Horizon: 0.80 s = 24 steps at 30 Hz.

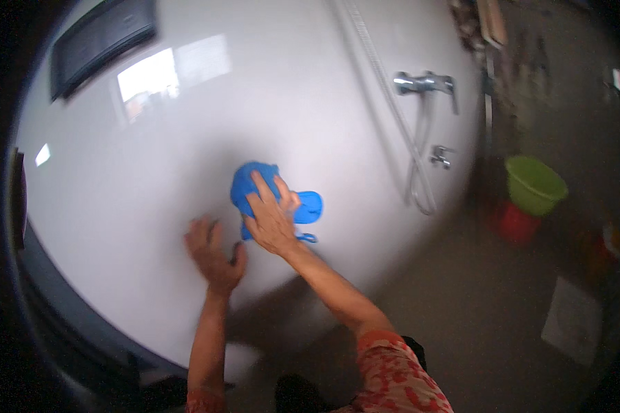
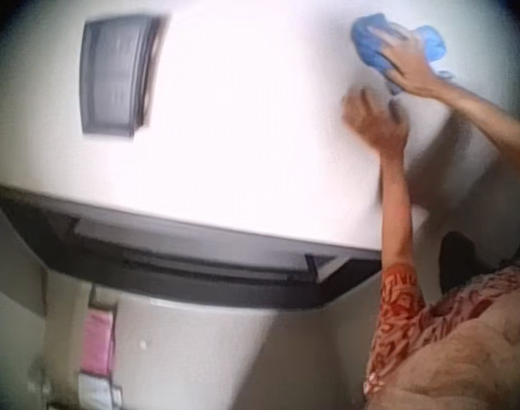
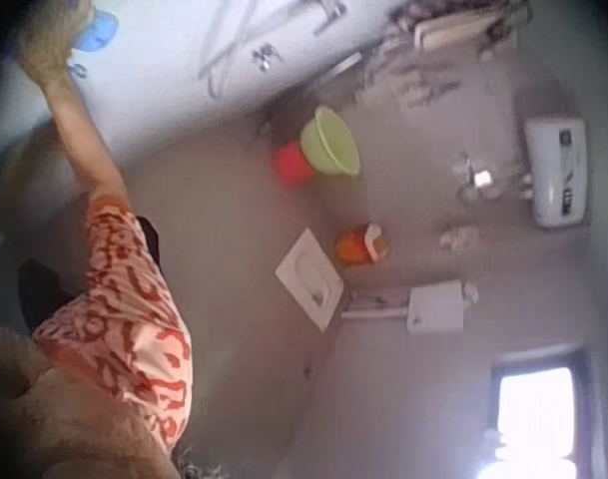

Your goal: The person wipes a white tiled bathroom wall with a blue cloth, moving from the upper sections down to the lower areas around the shower fixtures. They clean around the shower hose and faucet, then briefly handle a towel on a rack before resuming wall wiping. Finally, they pick up a mop and wipe its handle with the cloth.

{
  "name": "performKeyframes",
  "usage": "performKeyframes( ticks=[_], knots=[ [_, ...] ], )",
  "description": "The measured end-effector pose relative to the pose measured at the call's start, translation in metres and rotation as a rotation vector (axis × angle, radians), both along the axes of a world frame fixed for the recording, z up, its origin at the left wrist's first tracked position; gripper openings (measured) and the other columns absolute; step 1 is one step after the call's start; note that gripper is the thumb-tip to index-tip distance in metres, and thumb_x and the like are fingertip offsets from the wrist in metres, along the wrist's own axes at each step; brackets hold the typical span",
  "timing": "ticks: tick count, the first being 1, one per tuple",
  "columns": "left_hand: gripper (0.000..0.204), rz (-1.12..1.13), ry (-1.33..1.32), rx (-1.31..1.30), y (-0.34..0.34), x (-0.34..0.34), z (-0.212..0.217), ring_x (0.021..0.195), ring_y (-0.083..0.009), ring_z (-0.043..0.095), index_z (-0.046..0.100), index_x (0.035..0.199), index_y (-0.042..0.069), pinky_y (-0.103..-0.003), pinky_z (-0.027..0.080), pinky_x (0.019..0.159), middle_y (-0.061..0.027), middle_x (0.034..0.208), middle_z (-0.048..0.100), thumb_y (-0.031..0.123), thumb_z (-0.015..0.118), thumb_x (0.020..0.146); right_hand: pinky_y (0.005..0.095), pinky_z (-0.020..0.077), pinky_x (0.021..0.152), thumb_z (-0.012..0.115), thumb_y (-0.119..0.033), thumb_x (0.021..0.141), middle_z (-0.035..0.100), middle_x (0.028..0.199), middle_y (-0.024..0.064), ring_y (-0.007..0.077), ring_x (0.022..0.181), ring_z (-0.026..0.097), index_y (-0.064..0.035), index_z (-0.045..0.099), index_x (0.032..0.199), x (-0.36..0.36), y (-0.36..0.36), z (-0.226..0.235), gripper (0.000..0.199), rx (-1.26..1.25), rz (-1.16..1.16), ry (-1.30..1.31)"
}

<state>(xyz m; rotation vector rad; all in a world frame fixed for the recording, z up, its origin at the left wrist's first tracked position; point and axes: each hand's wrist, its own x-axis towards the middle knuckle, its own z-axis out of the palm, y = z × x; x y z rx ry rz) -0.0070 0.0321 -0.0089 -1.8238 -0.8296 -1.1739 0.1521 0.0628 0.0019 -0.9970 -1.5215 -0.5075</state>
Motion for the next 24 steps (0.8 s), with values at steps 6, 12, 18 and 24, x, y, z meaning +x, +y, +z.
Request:
performKeyframes(
  ticks=[6,12,18,24],
  knots=[
    [0.049,0.021,-0.105,0.041,-0.021,-0.010,-0.005,0.126,-0.0372,0.032,0.046,0.122,0.005,-0.053,0.017,0.103,-0.0185,0.134,0.038,0.027,0.057,0.079,0.0476,0.0215,0.086,0.067,-0.019,0.065,0.039,0.137,-0.0005,0.0301,0.122,0.028,-0.0207,0.060,0.096,-0.013,-0.022,-0.009,0.032,0.035,0.033,-0.424],
    [0.046,0.081,-0.104,-0.036,-0.017,-0.033,-0.009,0.125,-0.0380,0.031,0.049,0.117,0.005,-0.055,0.020,0.100,-0.0183,0.133,0.037,0.024,0.059,0.076,0.0471,0.0215,0.088,0.066,-0.019,0.067,0.040,0.137,0.0010,0.0305,0.121,0.029,-0.0211,0.061,0.097,0.000,0.005,0.065,0.031,0.165,-0.047,-0.243],
    [0.041,0.114,-0.008,0.160,-0.005,-0.035,-0.014,0.119,-0.0360,0.038,0.051,0.115,0.005,-0.054,0.026,0.096,-0.0170,0.128,0.043,0.024,0.057,0.078,0.0485,0.0196,0.093,0.061,-0.019,0.071,0.037,0.138,0.0045,0.0333,0.124,0.027,-0.0176,0.056,0.111,0.011,0.022,0.107,0.040,0.273,-0.123,-0.013],
    [0.040,0.097,-0.017,0.117,-0.017,-0.036,-0.011,0.119,-0.0356,0.039,0.050,0.115,0.006,-0.054,0.030,0.094,-0.0164,0.127,0.044,0.026,0.055,0.080,0.0504,0.0193,0.093,0.058,-0.018,0.069,0.038,0.138,0.0065,0.0360,0.122,0.028,-0.0157,0.058,0.109,-0.010,0.008,0.093,0.040,0.191,-0.118,-0.007]
  ],
)
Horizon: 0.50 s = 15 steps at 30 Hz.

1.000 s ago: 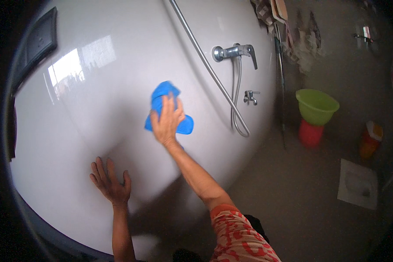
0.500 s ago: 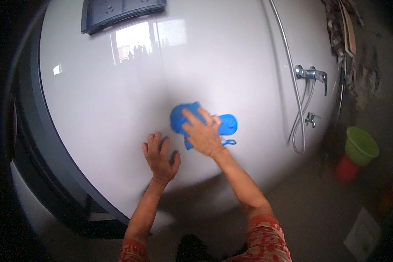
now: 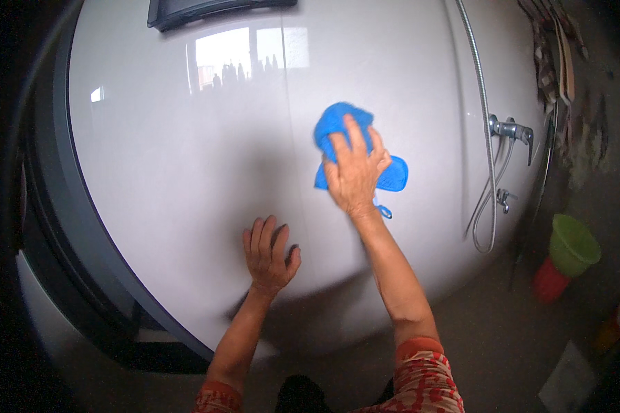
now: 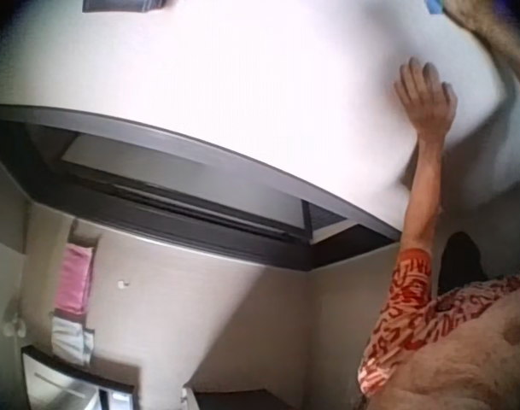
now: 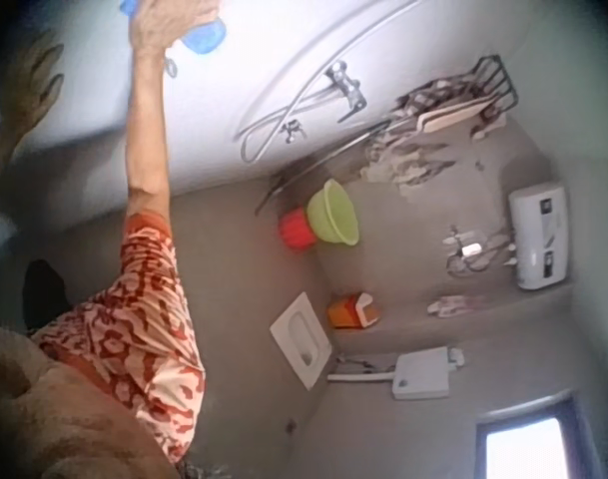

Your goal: The person wipes a white tiled bathroom wall with a blue cloth, moving from the upper sections down to the lower areas around the shower fixtures. They clean around the shower hose and faucet, then briefly handle a towel on a rack before resuming wall wiping. Finally, they pick up a mop and wipe its handle with the cloth.

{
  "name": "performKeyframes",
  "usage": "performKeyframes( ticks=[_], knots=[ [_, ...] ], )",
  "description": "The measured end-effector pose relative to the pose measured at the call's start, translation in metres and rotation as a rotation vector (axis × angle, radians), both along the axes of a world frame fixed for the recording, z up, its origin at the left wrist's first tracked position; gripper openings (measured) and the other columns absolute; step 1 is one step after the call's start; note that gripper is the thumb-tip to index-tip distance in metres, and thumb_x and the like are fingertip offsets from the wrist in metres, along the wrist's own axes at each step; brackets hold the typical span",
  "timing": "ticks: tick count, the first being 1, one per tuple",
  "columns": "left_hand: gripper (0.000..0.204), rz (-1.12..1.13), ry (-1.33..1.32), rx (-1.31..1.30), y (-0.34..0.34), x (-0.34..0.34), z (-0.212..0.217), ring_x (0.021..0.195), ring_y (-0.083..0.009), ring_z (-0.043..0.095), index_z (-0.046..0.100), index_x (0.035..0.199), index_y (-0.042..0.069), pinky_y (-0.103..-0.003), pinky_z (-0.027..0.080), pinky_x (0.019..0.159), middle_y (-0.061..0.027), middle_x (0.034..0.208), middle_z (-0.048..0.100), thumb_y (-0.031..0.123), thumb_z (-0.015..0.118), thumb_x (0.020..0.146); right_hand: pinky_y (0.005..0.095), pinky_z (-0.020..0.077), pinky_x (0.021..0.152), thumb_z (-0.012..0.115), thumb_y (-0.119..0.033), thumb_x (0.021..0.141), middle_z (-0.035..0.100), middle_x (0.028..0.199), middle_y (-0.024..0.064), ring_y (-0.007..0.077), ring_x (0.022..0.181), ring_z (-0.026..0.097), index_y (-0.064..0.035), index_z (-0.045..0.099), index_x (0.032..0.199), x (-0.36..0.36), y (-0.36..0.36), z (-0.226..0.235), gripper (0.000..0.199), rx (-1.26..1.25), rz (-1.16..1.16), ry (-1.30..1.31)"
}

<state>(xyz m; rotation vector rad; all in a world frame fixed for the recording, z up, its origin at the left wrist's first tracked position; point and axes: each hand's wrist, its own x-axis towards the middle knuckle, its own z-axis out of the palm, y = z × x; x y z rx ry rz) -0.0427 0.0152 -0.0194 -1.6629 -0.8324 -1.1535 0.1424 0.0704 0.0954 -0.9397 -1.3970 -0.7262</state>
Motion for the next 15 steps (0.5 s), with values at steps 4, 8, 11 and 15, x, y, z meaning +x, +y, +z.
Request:
performKeyframes(
  ticks=[4,8,11,15],
  knots=[
    [0.045,-0.067,-0.010,-0.020,0.009,-0.001,0.000,0.118,-0.0373,0.037,0.047,0.117,0.006,-0.054,0.031,0.094,-0.0184,0.127,0.040,0.031,0.056,0.081,0.0447,0.0226,0.084,0.061,-0.019,0.065,0.043,0.134,0.0034,0.0325,0.120,0.030,-0.0230,0.062,0.094,-0.026,-0.008,-0.036,0.029,0.037,0.015,-0.248],
    [0.049,-0.155,-0.024,0.052,0.015,-0.002,-0.004,0.116,-0.0390,0.037,0.045,0.117,0.006,-0.056,0.031,0.094,-0.0204,0.125,0.038,0.037,0.056,0.081,0.0442,0.0226,0.083,0.062,-0.023,0.065,0.046,0.131,-0.0009,0.0278,0.120,0.032,-0.0246,0.062,0.087,-0.041,-0.015,-0.054,0.023,0.162,0.154,-0.436],
    [0.048,-0.166,-0.028,0.056,0.017,-0.008,-0.007,0.114,-0.0383,0.038,0.046,0.117,0.008,-0.056,0.033,0.093,-0.0196,0.124,0.039,0.040,0.055,0.083,0.0443,0.0216,0.084,0.062,-0.028,0.066,0.047,0.131,-0.0036,0.0248,0.120,0.033,-0.0245,0.063,0.081,-0.045,-0.015,-0.030,0.015,0.191,0.149,-0.543],
    [0.044,-0.105,-0.041,0.081,0.012,-0.008,-0.005,0.113,-0.0356,0.039,0.048,0.116,0.011,-0.051,0.037,0.091,-0.0168,0.123,0.041,0.043,0.051,0.086,0.0436,0.0219,0.085,0.066,-0.025,0.061,0.042,0.136,-0.0042,0.0246,0.121,0.030,-0.0249,0.064,0.087,-0.049,-0.015,0.015,0.025,0.201,0.150,-0.500]
  ],
)
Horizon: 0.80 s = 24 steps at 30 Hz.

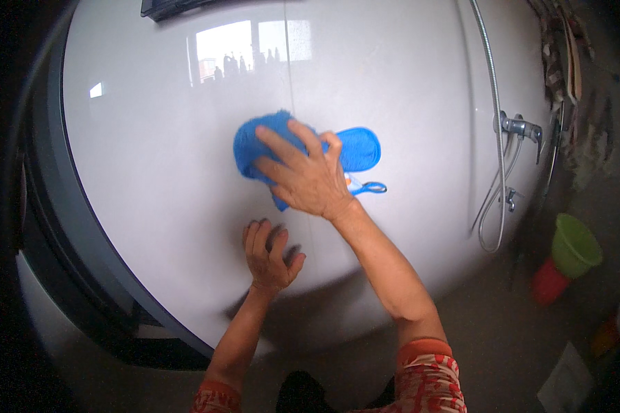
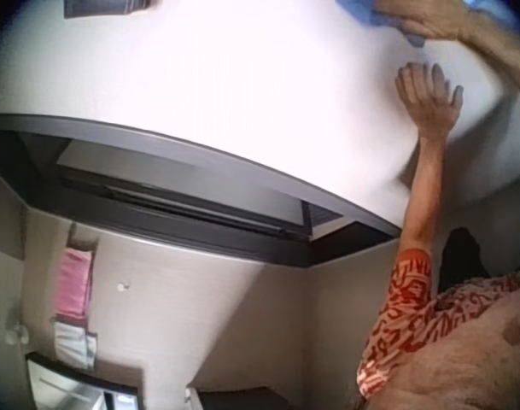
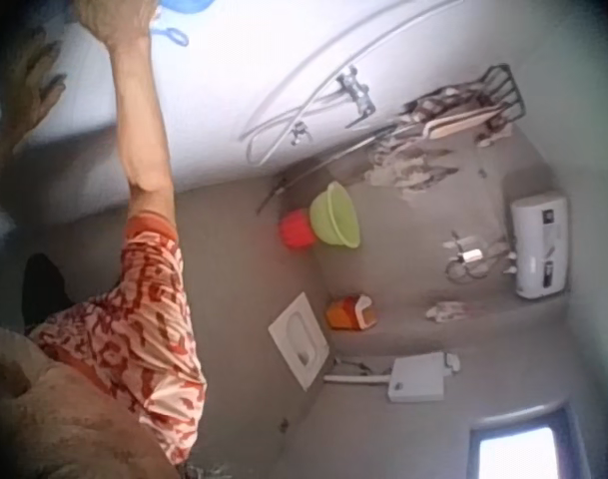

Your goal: The person wipes a white tiled bathroom wall with a blue cloth, moving from the upper sections down to the lower areas around the shower fixtures. They clean around the shower hose and faucet, then briefly handle a towel on a rack before resuming wall wiping. Finally, they pick up a mop and wipe its handle with the cloth.

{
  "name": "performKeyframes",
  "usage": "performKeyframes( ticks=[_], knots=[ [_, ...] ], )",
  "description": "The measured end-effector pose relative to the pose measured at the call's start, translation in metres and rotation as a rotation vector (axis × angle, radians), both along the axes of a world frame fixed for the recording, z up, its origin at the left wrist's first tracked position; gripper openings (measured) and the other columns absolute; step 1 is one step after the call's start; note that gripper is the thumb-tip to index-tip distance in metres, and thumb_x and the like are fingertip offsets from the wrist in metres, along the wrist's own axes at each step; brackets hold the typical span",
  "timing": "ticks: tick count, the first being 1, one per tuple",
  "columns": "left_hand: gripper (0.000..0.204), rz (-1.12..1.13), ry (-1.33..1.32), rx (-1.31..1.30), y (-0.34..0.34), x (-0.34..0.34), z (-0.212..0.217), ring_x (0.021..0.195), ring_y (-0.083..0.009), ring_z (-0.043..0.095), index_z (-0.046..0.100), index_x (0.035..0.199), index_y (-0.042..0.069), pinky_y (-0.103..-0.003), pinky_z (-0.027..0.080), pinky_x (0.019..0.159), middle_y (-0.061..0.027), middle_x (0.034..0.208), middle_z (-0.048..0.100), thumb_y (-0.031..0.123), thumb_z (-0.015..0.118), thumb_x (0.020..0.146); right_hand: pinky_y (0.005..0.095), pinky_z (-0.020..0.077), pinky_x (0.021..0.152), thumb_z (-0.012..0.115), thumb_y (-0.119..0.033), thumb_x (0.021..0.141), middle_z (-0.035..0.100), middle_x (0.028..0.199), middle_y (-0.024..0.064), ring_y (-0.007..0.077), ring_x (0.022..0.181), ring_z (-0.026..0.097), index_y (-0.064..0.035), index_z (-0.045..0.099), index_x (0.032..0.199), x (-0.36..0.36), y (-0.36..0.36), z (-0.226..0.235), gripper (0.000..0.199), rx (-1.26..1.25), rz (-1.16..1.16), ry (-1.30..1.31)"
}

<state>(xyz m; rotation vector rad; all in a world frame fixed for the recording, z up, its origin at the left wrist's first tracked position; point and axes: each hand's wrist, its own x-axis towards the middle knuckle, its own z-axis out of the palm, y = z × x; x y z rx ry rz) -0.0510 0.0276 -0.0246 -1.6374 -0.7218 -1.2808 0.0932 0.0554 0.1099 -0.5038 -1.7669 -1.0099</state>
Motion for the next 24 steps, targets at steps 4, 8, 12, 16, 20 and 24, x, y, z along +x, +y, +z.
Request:
performKeyframes(
  ticks=[4,8,12,16,20,24],
  knots=[
    [0.043,0.020,-0.009,-0.004,0.001,-0.002,-0.003,0.114,-0.0347,0.038,0.049,0.114,0.011,-0.050,0.038,0.090,-0.0168,0.124,0.040,0.042,0.052,0.085,0.0441,0.0239,0.084,0.073,-0.019,0.059,0.041,0.135,-0.0037,0.0253,0.121,0.031,-0.0306,0.062,0.097,0.005,0.006,0.027,0.042,0.005,-0.016,0.125],
    [0.048,-0.032,0.008,-0.028,0.004,-0.007,-0.006,0.113,-0.0372,0.036,0.046,0.114,0.007,-0.056,0.031,0.094,-0.0184,0.122,0.038,0.038,0.058,0.079,0.0461,0.0227,0.091,0.064,-0.022,0.067,0.039,0.137,0.0013,0.0301,0.120,0.032,-0.0265,0.058,0.109,0.029,0.024,0.049,0.043,0.077,-0.165,0.327],
    [0.048,-0.024,0.003,-0.087,-0.007,-0.004,-0.003,0.107,-0.0382,0.040,0.049,0.110,0.006,-0.056,0.033,0.090,-0.0187,0.117,0.042,0.037,0.061,0.075,0.0508,0.0188,0.098,0.052,-0.028,0.078,0.038,0.137,0.0064,0.0342,0.122,0.030,-0.0187,0.049,0.123,0.089,0.055,0.056,0.045,0.065,-0.204,0.650],
    [0.046,0.009,0.003,-0.114,-0.009,0.003,0.000,0.101,-0.0390,0.043,0.053,0.104,0.005,-0.054,0.036,0.085,-0.0190,0.112,0.045,0.035,0.064,0.071,0.0534,0.0197,0.098,0.050,-0.031,0.083,0.037,0.136,0.0122,0.0354,0.121,0.030,-0.0181,0.045,0.127,0.109,0.060,0.033,0.047,-0.098,-0.277,0.907],
    [0.046,-0.018,-0.007,-0.191,-0.006,0.008,-0.001,0.102,-0.0394,0.043,0.053,0.105,0.004,-0.054,0.035,0.086,-0.0194,0.113,0.047,0.034,0.064,0.071,0.0548,0.0230,0.094,0.052,-0.029,0.080,0.036,0.137,0.0126,0.0381,0.118,0.031,-0.0179,0.045,0.128,0.096,0.058,0.006,0.050,-0.044,-0.301,0.899],
    [0.044,0.072,0.000,-0.203,-0.010,-0.001,-0.001,0.106,-0.0418,0.042,0.054,0.105,0.004,-0.056,0.032,0.090,-0.0196,0.119,0.047,0.033,0.062,0.074,0.0510,0.0255,0.091,0.060,-0.025,0.070,0.036,0.137,0.0100,0.0369,0.118,0.031,-0.0186,0.054,0.115,0.033,0.031,-0.030,0.046,-0.081,-0.212,0.661]
  ],
)
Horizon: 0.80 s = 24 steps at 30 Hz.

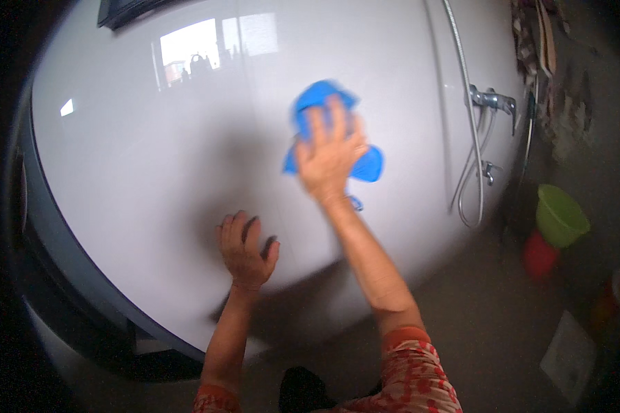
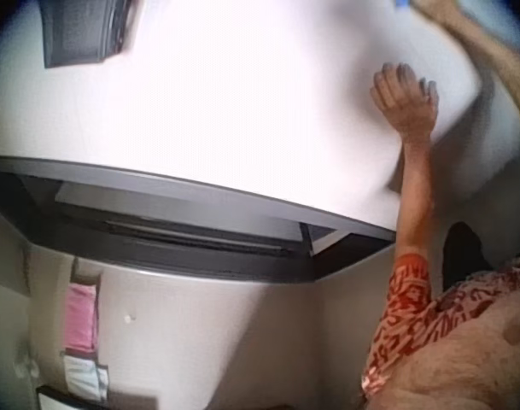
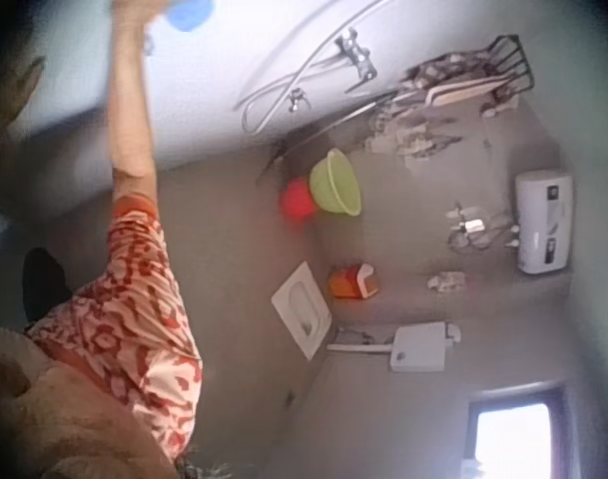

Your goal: The person wipes a white tiled bathroom wall with a blue cloth, moving from the upper sections down to the lower areas around the shower fixtures. They clean around the shower hose and faucet, then briefly handle a towel on a rack before resuming wall wiping. Finally, they pick up a mop and wipe its handle with the cloth.

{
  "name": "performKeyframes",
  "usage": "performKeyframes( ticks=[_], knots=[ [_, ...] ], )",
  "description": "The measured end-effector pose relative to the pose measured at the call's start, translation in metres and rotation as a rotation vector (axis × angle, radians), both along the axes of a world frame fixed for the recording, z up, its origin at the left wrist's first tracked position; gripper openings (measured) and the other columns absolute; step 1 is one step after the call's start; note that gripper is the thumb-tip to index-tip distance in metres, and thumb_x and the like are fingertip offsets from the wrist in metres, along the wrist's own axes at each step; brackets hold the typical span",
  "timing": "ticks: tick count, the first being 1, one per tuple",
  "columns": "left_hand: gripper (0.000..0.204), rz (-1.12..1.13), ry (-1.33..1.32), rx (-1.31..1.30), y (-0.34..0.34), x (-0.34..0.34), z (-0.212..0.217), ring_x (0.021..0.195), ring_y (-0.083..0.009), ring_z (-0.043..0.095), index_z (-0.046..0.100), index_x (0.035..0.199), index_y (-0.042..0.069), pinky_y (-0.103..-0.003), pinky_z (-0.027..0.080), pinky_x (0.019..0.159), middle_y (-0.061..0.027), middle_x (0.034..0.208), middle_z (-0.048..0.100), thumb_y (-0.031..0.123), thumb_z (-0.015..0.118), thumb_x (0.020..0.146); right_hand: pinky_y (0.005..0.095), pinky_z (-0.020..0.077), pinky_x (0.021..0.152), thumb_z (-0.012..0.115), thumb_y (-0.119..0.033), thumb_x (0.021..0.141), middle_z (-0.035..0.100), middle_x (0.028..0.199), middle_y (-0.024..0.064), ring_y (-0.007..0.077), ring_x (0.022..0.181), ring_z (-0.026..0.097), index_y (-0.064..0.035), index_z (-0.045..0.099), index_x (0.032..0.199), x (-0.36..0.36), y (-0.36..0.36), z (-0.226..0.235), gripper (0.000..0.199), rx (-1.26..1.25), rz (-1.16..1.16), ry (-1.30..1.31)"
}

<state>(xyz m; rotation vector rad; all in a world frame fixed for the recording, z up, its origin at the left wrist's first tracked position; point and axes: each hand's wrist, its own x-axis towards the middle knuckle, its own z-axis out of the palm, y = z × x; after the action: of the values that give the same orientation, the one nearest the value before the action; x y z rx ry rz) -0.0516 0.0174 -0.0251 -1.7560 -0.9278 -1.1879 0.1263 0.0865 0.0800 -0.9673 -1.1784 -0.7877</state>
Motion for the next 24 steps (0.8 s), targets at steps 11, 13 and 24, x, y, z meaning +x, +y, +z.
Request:
performKeyframes(
  ticks=[11,13,24],
  knots=[
    [0.043,0.052,0.013,0.087,-0.003,0.002,0.000,0.118,-0.0383,0.035,0.047,0.116,0.005,-0.053,0.027,0.099,-0.0160,0.126,0.040,0.031,0.054,0.083,0.0449,0.0255,0.085,0.065,-0.025,0.061,0.042,0.134,0.0056,0.0324,0.118,0.034,-0.0243,0.062,0.092,0.027,-0.017,-0.051,0.030,-0.069,0.151,-0.331],
    [0.043,0.042,-0.007,0.061,0.000,0.005,-0.004,0.120,-0.0377,0.033,0.048,0.115,0.005,-0.053,0.025,0.101,-0.0148,0.128,0.040,0.028,0.056,0.080,0.0448,0.0254,0.086,0.063,-0.024,0.063,0.042,0.134,0.0070,0.0332,0.117,0.033,-0.0213,0.062,0.095,0.057,-0.001,-0.046,0.032,-0.049,0.082,-0.210],
    [0.048,0.159,0.057,0.155,0.003,0.014,0.000,0.122,-0.0373,0.031,0.047,0.118,0.006,-0.052,0.025,0.100,-0.0165,0.131,0.035,0.032,0.060,0.080,0.0531,0.0193,0.097,0.052,-0.030,0.077,0.032,0.138,0.0150,0.0374,0.119,0.029,-0.0150,0.044,0.126,0.195,0.063,-0.056,0.052,-0.040,-0.072,0.213]
  ],
)
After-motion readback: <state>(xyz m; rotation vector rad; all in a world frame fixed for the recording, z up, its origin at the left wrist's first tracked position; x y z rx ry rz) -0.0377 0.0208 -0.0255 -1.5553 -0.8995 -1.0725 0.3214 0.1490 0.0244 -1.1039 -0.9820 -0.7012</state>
